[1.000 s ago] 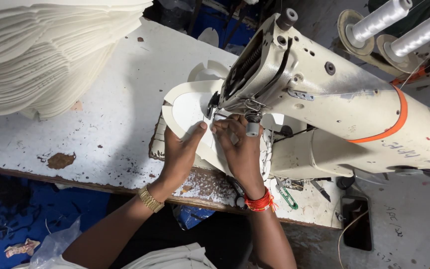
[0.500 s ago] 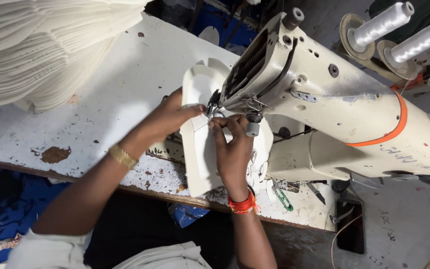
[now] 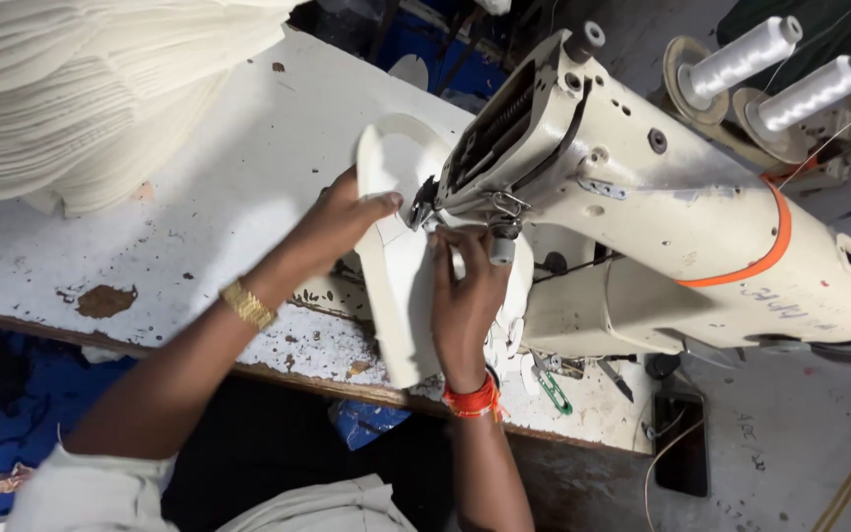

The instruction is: Sewing pieces of white fabric together using an industrial sewing machine to construct shoe uppers.

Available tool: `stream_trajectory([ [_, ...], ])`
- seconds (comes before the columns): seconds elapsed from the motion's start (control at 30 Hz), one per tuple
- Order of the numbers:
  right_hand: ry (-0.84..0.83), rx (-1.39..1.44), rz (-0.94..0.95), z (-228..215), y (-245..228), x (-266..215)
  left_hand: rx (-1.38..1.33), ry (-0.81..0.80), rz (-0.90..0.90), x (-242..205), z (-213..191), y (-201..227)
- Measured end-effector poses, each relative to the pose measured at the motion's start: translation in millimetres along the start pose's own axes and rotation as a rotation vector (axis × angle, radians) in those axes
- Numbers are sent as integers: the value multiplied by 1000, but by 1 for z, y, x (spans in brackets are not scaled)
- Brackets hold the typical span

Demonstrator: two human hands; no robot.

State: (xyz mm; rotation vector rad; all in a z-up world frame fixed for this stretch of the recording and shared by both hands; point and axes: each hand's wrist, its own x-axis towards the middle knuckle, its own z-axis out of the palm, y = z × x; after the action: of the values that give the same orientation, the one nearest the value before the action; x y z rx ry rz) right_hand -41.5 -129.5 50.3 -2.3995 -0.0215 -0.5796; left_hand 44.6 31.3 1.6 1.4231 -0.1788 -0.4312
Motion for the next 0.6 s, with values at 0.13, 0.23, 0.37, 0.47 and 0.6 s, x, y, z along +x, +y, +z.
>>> stream_trajectory([
  [0.13,130,-131,-187,-11,13,3,-74,298,292,-18,26,-48],
  [0.23,155,-15,-100,-40,21,-5,-181,355,84,-50,43,9],
  [0.37,274,-138,-251,-121,44,-14,-194,347,193,-53,55,-8],
  [0.47,426,-325,-310,-199,83,-2,-299,313,220,-54,61,-16],
  [0.6,587,-174,-133,-305,204,55,-437,320,235,-55,69,-14],
])
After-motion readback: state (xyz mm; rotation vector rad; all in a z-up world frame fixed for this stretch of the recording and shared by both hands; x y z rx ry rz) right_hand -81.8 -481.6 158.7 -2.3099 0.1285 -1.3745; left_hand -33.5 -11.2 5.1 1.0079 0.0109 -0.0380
